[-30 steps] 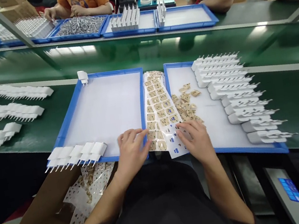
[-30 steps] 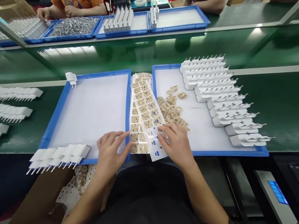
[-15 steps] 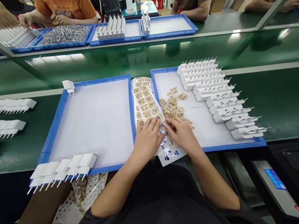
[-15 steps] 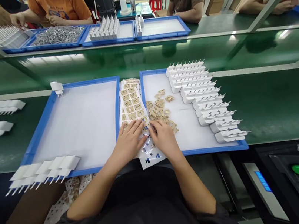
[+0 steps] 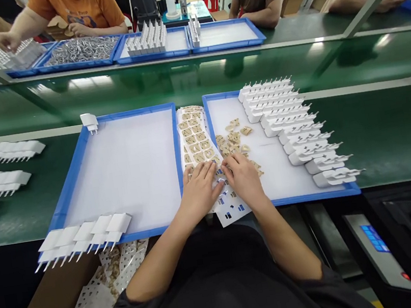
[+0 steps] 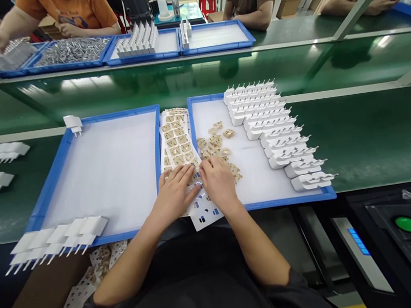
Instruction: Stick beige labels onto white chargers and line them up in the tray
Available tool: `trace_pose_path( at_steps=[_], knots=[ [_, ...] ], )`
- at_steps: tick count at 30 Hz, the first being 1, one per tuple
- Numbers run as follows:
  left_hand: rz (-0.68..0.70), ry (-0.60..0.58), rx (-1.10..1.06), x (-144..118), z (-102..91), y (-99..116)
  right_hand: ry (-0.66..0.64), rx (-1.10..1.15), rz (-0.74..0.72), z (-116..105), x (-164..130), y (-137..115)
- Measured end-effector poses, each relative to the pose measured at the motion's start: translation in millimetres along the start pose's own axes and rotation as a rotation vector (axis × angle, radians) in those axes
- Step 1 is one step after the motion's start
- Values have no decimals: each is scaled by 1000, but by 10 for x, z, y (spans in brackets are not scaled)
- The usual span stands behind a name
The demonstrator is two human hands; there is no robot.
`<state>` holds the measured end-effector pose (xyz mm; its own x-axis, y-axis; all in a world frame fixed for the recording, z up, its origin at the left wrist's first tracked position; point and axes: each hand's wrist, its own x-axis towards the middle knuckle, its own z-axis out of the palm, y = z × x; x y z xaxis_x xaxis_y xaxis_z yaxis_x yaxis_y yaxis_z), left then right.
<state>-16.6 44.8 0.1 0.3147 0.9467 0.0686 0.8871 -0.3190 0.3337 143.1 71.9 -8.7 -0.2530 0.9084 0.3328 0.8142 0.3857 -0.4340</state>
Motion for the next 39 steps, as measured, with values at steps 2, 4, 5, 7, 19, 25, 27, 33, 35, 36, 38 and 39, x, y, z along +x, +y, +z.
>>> trace_pose_path(
  at_steps=[2,4,5,7,19,25,27,33,35,36,38,39],
  knots=[
    [-4,1,-4,5,4,-9,-3,125,-98,-72,-35,7],
    [1,-2,0,11,10,-24,24,297,-152,-182,-104,47],
    [3,-5,4,11,11,-32,60,382,-139,-242,-146,82],
    [6,-9,8,3,-2,-41,138,520,-66,-356,-237,182],
    [612,163,13,739,-445,898,-75,959,-50,-605,-653,594],
    [734,97,65,1466,189,1482,-159,1110,-69,-628,-722,704],
    [709,90,67,1516,385,1559,-158,1121,-72,-632,-724,716],
    [619,25,-287,1369,249,1386,-110,1163,-62,-645,-737,716],
    [469,-29,-580,1184,9,1218,-19,1178,-28,-623,-742,714],
    [369,-53,-740,1057,-112,1123,38,1188,-12,-609,-743,708],
    [174,-85,-1040,750,-306,926,134,1215,6,-584,-736,671],
    [104,-97,-1172,586,-362,828,164,1231,5,-578,-729,635]
  ],
)
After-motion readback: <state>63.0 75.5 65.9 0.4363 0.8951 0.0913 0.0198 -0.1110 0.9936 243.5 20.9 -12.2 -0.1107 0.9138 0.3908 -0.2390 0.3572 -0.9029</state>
